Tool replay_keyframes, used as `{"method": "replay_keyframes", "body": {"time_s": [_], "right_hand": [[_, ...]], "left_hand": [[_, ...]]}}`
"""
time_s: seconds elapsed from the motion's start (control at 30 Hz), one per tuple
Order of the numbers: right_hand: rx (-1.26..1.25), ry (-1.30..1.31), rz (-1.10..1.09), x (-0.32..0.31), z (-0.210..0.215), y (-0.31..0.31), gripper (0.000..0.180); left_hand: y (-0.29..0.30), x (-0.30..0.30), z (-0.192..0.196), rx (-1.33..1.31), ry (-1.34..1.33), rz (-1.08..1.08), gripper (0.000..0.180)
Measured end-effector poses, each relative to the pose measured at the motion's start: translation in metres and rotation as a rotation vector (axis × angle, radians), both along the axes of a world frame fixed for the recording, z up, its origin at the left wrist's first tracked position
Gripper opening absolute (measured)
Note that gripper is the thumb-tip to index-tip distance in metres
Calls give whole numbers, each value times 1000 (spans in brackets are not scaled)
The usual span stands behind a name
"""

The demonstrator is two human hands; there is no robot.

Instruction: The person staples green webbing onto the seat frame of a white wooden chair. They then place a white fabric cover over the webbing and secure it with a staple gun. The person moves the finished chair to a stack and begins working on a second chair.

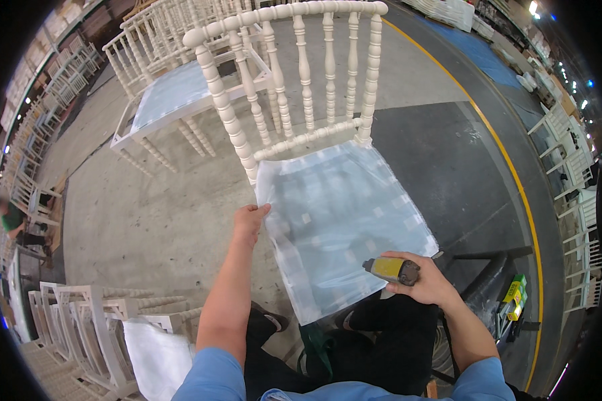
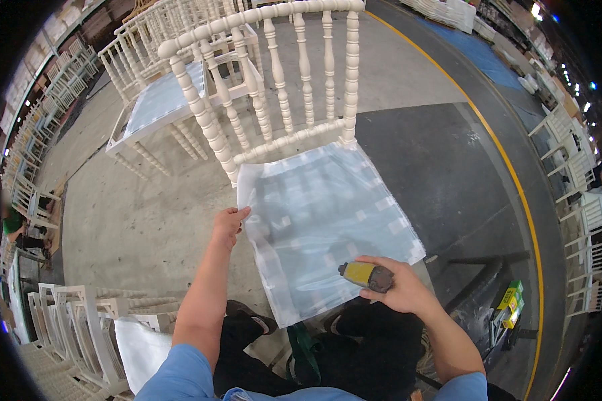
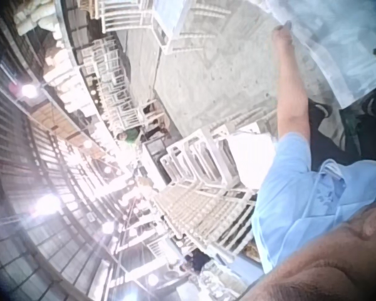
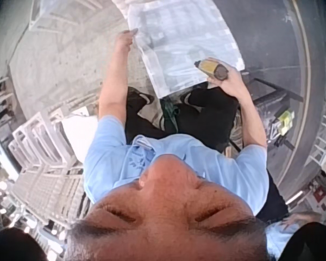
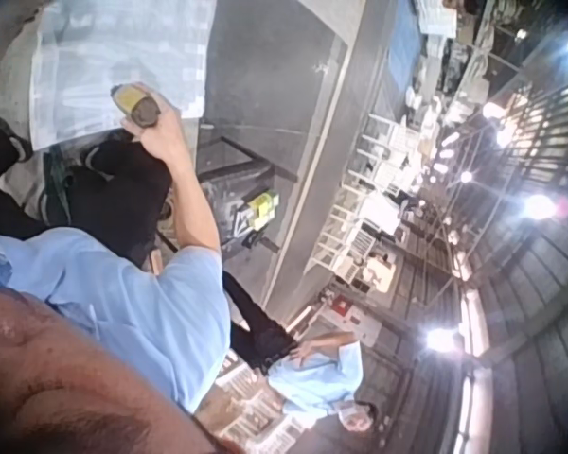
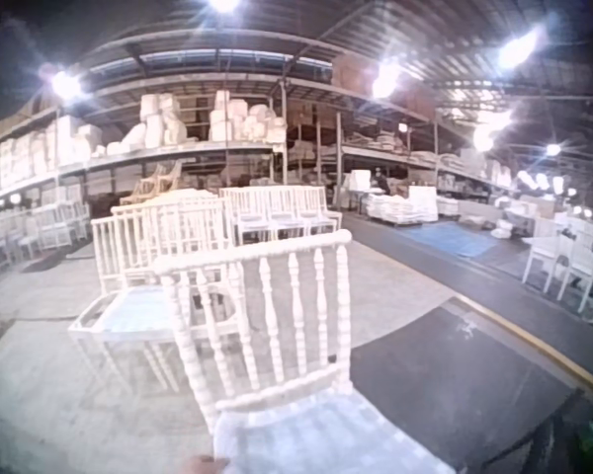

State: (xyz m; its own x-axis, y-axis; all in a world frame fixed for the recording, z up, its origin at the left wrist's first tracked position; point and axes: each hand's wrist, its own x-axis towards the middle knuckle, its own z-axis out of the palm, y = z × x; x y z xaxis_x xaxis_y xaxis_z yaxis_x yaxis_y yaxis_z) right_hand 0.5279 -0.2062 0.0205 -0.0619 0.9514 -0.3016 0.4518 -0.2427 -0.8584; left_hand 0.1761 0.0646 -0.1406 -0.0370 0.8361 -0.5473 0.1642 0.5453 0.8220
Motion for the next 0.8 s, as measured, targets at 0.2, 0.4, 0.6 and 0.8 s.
{"method": "replay_keyframes", "body": {"time_s": [0.2,0.4,0.6,0.8], "right_hand": [[41,-2,37,-1,4,-1,68],[35,-62,3,3,9,-8,69],[25,-41,21,0,10,-2,68],[21,-18,16,0,14,3,68]], "left_hand": [[-4,-4,-17,74,-186,50,33],[-1,13,-4,40,-21,34,34],[9,-2,-12,93,9,-8,32],[11,2,-25,138,-100,61,30]]}}
